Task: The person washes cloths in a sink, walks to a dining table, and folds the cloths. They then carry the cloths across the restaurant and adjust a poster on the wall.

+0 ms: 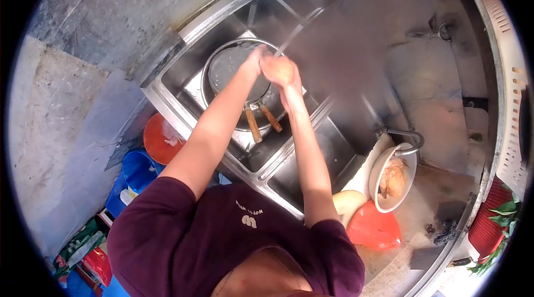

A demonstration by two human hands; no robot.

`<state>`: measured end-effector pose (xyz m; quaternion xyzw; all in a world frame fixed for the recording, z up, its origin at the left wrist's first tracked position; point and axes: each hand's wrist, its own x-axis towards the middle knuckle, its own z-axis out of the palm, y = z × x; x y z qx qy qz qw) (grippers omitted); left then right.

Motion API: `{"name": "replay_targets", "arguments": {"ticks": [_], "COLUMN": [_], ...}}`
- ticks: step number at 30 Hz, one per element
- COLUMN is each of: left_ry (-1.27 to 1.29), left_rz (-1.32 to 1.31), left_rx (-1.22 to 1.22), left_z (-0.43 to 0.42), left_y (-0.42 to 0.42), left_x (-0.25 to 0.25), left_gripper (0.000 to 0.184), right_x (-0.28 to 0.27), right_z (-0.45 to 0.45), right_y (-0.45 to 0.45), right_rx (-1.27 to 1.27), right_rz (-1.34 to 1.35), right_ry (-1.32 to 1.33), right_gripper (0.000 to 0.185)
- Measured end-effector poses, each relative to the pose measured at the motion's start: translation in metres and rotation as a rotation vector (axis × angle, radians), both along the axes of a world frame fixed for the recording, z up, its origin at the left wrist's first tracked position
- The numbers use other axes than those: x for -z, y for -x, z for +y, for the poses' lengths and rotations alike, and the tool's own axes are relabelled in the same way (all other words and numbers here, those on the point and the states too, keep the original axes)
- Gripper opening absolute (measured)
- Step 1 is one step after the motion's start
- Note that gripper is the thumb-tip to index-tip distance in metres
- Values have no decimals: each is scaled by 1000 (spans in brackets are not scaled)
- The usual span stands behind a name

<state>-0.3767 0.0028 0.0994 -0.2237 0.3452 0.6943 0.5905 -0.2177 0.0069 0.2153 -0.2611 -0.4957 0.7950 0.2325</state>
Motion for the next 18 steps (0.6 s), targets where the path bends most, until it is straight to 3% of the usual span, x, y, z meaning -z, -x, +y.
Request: {"name": "replay_targets", "arguments": {"ticks": [1, 6, 8, 10, 11, 13, 14, 16, 18], "left_ry": [-23, 51, -128, -204, -240, -164, -210, -277, -325], "left_rz": [-47, 429, 598, 682, 723, 1017, 943, 767, 571], "left_rx": [-95, 57, 151, 85, 54, 85, 43, 14, 42], "left_z": [-2, -3, -5, -17, -23, -27, -28, -38, -53], "left_y": [-6, -27, -31, -41, -43, -36, -35, -35, -24], "left_x": [-8, -59, -72, -99, -106, -87, -78, -82, -79], "left_gripper": [49, 42, 38, 42, 47, 57, 56, 48, 37], "right_x": [-12, -32, 24, 49, 67, 77, 70, 0, -5], "right_z": [-1, 24, 53, 68, 77, 83, 81, 47, 40], "right_y": [-9, -17, 2, 24, 36, 53, 58, 56, 49], "right_rx": [-78, -302, -187, -57, -66, -101, -128, -224, -208], "right_rz": [-8, -130, -242, -299, -404, -531, -553, -435, -316], "right_ry": [-9, -89, -278, -412, -484, -578, -599, -534, -513], "right_gripper": [53, 46, 47, 37, 40, 45, 47, 46, 37]}}
